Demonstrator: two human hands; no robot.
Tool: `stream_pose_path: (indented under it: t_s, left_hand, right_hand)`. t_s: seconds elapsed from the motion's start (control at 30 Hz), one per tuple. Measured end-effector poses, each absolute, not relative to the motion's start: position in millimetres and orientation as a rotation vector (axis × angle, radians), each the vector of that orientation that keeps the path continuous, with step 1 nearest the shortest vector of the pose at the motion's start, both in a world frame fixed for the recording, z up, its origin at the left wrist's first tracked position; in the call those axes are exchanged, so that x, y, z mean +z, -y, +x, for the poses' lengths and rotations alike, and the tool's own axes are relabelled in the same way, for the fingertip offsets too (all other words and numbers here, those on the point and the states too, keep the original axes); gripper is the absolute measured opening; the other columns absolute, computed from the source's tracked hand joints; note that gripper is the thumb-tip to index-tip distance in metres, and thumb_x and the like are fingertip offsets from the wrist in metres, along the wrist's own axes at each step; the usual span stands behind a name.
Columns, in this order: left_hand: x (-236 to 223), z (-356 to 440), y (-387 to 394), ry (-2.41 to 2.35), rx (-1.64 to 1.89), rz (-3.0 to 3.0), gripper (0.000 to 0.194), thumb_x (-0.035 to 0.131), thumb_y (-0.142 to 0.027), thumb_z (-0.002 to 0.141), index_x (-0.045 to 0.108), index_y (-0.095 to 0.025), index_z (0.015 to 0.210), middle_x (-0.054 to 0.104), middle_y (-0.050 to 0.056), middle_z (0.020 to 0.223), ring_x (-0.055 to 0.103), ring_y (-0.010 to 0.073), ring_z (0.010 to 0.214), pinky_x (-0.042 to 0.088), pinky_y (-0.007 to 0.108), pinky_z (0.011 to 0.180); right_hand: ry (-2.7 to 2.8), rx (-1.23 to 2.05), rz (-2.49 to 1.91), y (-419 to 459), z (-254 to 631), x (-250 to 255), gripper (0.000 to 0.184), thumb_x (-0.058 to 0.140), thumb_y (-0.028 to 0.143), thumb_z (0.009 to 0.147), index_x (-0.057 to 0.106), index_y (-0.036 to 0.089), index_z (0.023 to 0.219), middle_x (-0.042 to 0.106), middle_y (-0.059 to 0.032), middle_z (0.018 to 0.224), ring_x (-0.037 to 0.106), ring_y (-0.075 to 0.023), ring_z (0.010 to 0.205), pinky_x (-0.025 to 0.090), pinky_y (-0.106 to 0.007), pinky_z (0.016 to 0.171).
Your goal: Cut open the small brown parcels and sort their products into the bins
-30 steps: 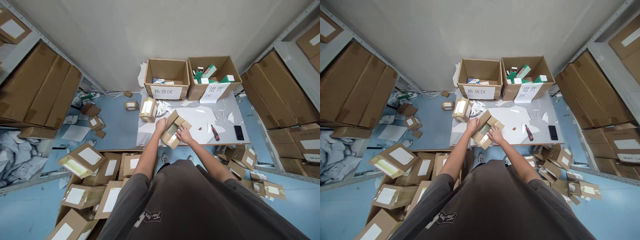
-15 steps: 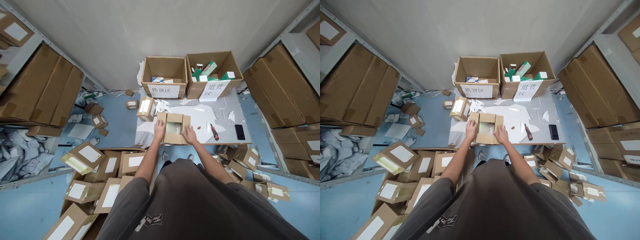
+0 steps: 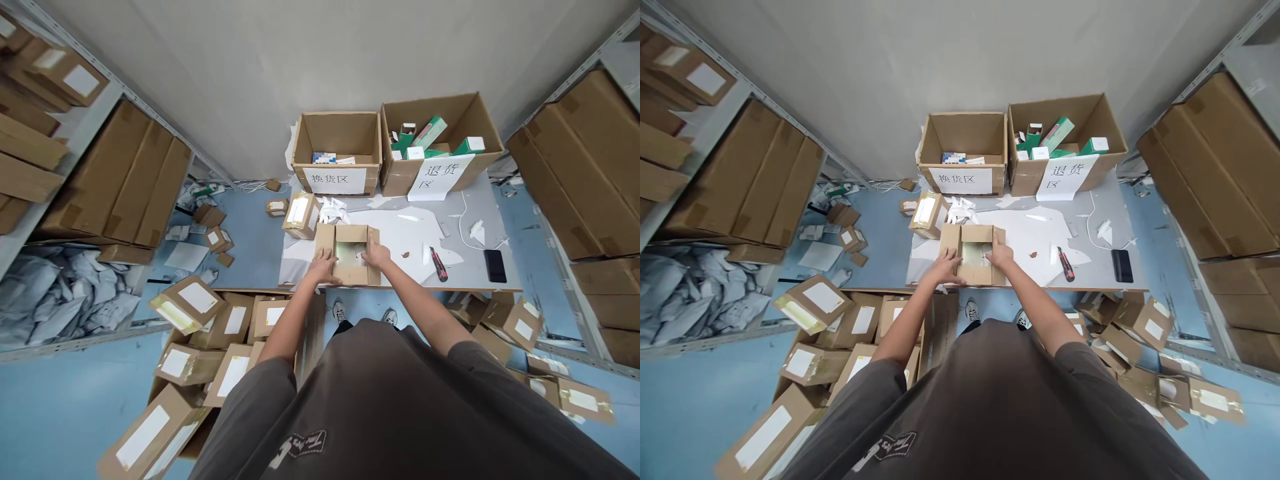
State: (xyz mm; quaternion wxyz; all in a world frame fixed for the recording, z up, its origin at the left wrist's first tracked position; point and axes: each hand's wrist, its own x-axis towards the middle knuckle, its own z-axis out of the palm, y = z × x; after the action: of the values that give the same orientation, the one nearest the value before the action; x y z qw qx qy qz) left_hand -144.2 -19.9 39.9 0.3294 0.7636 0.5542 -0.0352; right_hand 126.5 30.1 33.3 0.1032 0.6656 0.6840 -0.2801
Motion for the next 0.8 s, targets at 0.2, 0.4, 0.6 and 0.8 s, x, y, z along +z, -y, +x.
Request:
stream_pose_path:
  t_s: [0.2,0.4,0.6,0.8]
  left_hand:
    - [40,-143,46,-1.533,0.068,1.849,0.062,0.058,-0.075,0.097,0.083,-0.02,0.108,0.043,0.01,0.174,0.016,0.0413,0.169,0.017,0.058,0.137]
    - [43,-145,51,-1.49,-0.012,1.853,0.061,0.079,-0.07,0.085,0.078,-0.023,0.124,0.035,0.011,0.178,0.009,0.0458,0.169,0.019,0.066,0.134]
    - [32,-130,77,-1.53,-0.198,2.006,0.116,0.099,-0.07,0.057,0.06,-0.026,0.156,0.005,0.017,0.185,-0.006,0.0566,0.166,0.008,0.078,0.129]
    - [19,-119,84,-1.565,-0.196,2.042,0.074,0.098,-0.062,0.063,0.082,-0.023,0.123,0.013,0.011,0.184,-0.006,0.0579,0.165,0.003,0.08,0.128]
  right_hand:
    - [-1.959,-0.733,1.928,-56,104,34,0.124,0.066,0.066,0.098,-0.014,0.012,0.175,0.073,-0.0263,0.135,0.069,-0.0376,0.13,0.053,-0.046,0.104]
    - [-2.018,-0.582,1.902,-64,102,26,0.12,0.069,0.066,0.096,-0.002,0.014,0.177,0.055,-0.0331,0.155,0.058,-0.0437,0.141,0.05,-0.053,0.108]
    - [-2.422,-0.264,1.657,-80,94,25,0.088,0.069,0.052,0.097,0.036,0.007,0.165,0.038,-0.0331,0.168,0.03,-0.0503,0.156,0.021,-0.066,0.126]
    - [-2.584,-0.396,1.412,-105,111,38,0.052,0.048,0.046,0.11,0.056,0.013,0.149,0.06,-0.0269,0.152,0.054,-0.0398,0.138,0.038,-0.05,0.117]
